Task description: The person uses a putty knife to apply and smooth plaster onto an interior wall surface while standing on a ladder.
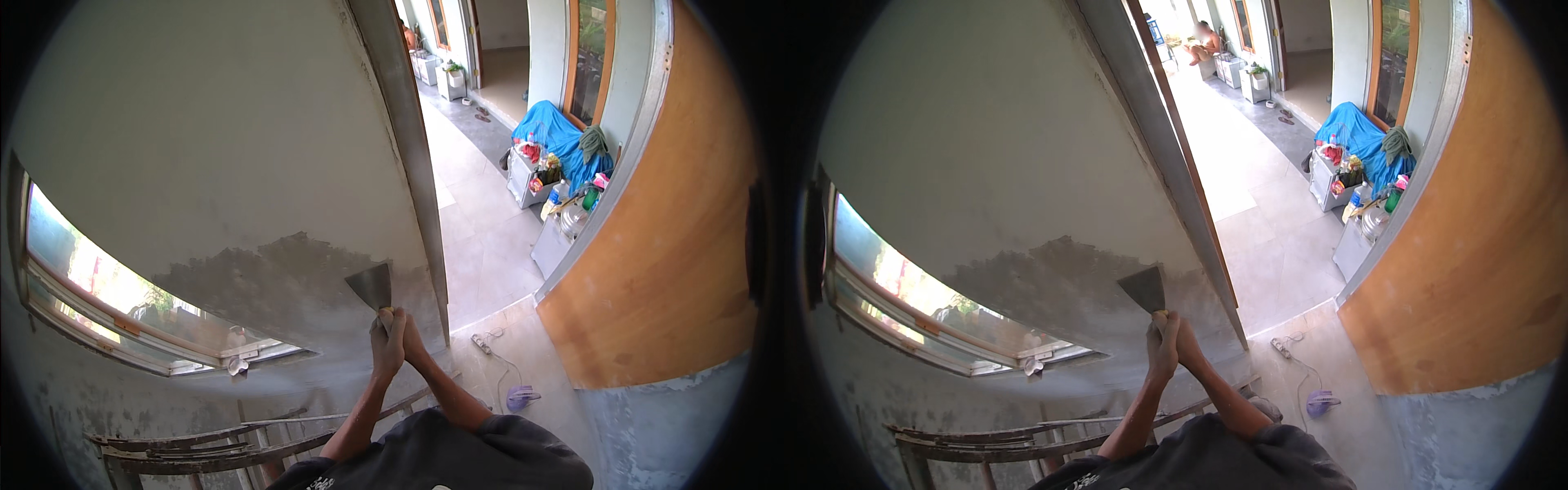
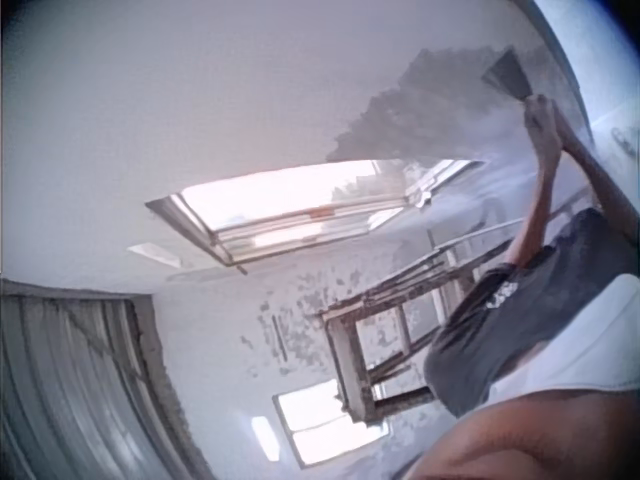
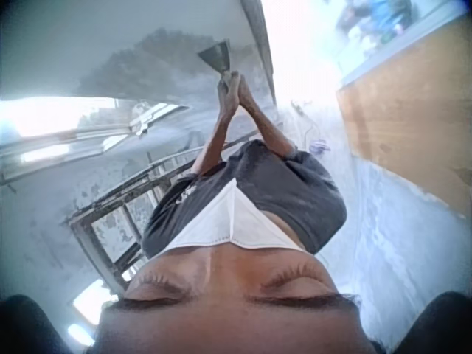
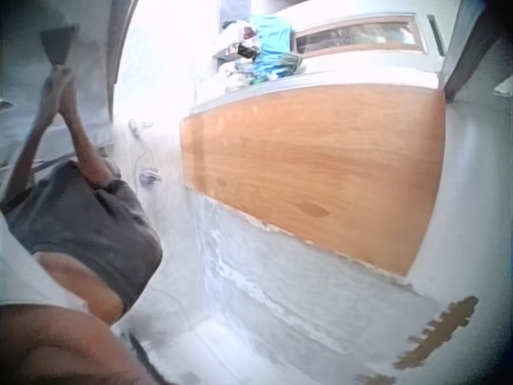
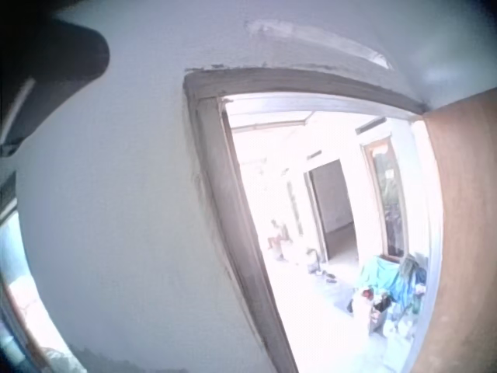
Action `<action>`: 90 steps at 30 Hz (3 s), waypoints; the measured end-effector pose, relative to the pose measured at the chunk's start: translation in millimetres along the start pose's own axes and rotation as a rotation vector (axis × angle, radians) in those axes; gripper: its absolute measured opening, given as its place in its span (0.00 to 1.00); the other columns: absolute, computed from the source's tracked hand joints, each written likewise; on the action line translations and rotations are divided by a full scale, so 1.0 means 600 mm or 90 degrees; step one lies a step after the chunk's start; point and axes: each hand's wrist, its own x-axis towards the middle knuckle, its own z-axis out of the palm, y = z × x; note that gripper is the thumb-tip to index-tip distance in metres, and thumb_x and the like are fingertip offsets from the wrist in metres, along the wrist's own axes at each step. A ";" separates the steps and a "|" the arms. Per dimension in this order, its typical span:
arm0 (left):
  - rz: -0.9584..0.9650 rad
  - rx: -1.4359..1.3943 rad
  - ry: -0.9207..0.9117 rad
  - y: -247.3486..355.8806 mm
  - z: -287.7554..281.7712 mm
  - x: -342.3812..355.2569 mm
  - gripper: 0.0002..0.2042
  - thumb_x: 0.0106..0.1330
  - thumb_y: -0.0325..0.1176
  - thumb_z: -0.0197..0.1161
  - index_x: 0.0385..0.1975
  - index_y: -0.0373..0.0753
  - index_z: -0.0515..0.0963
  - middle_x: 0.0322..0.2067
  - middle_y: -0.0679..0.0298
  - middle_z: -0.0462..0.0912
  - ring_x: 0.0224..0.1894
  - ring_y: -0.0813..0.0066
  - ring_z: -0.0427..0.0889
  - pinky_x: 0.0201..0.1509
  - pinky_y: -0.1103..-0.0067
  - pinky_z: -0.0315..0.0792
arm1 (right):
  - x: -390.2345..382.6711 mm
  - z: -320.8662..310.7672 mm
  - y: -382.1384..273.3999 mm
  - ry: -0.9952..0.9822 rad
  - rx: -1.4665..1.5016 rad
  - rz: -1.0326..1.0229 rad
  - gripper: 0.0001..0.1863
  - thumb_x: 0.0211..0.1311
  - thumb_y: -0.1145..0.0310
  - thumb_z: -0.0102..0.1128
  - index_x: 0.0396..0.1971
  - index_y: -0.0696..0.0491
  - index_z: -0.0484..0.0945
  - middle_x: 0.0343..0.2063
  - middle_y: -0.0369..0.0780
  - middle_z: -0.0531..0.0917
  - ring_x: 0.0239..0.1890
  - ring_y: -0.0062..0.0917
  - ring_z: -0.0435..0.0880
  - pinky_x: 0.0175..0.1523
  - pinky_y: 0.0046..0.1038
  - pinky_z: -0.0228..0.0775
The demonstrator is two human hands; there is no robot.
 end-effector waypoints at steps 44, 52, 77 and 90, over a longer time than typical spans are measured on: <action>0.120 -0.059 0.020 0.135 -0.011 0.059 0.18 0.65 0.42 0.52 0.26 0.29 0.71 0.22 0.58 0.74 0.27 0.71 0.72 0.32 0.73 0.66 | 0.052 0.000 -0.121 -0.019 0.041 -0.138 0.19 0.62 0.59 0.50 0.20 0.60 0.68 0.15 0.35 0.70 0.21 0.17 0.67 0.24 0.29 0.60; 0.017 0.023 -0.028 -0.004 0.009 0.001 0.19 0.66 0.44 0.51 0.28 0.30 0.71 0.24 0.63 0.73 0.30 0.78 0.70 0.33 0.76 0.66 | 0.008 -0.016 0.008 -0.015 -0.030 -0.025 0.21 0.61 0.57 0.49 0.18 0.61 0.68 0.12 0.38 0.69 0.20 0.17 0.67 0.22 0.32 0.60; 0.070 -0.029 -0.018 0.031 0.010 0.018 0.18 0.65 0.41 0.51 0.25 0.29 0.70 0.22 0.57 0.74 0.27 0.73 0.71 0.31 0.74 0.66 | 0.024 -0.020 -0.040 0.002 0.000 -0.038 0.23 0.63 0.54 0.49 0.20 0.61 0.69 0.12 0.39 0.69 0.21 0.16 0.67 0.24 0.31 0.61; 0.024 0.028 -0.070 -0.026 0.005 0.025 0.19 0.66 0.43 0.50 0.24 0.31 0.69 0.21 0.63 0.71 0.27 0.78 0.68 0.29 0.76 0.64 | 0.024 -0.014 0.030 0.001 0.003 -0.066 0.22 0.63 0.54 0.47 0.24 0.61 0.72 0.15 0.44 0.73 0.20 0.24 0.72 0.26 0.33 0.64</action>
